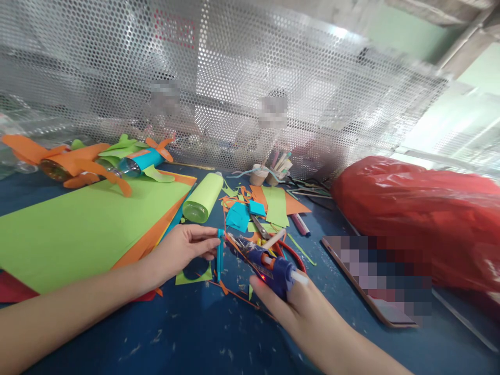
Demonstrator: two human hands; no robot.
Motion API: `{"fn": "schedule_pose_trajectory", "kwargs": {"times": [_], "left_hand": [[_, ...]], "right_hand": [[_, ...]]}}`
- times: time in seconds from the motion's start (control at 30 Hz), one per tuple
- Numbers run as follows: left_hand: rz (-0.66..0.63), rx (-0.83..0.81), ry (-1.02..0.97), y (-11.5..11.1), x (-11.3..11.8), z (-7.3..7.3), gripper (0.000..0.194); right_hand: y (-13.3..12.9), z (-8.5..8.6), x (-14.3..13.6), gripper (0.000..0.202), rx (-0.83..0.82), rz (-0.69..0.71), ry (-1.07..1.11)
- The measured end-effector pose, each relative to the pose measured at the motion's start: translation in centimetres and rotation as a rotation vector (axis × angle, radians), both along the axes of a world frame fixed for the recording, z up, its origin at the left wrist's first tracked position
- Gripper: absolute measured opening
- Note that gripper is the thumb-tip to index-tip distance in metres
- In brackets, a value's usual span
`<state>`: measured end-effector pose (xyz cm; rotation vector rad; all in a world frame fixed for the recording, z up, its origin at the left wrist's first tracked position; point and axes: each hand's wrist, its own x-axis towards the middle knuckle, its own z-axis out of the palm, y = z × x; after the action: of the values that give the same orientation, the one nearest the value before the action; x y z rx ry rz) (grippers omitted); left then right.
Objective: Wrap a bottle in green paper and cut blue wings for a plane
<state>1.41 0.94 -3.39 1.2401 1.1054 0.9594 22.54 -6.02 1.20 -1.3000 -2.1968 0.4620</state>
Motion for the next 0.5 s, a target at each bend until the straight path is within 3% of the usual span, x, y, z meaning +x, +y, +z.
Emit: {"fn": "schedule_pose_trajectory", "kwargs": {"times": [0.5], "left_hand": [[0.004, -0.004, 0.004, -0.13, -0.08, -0.18, 0.018]], "right_hand": [[0.06, -0.06, 0.04, 0.017, -0.008, 0.009, -0.002]]}}
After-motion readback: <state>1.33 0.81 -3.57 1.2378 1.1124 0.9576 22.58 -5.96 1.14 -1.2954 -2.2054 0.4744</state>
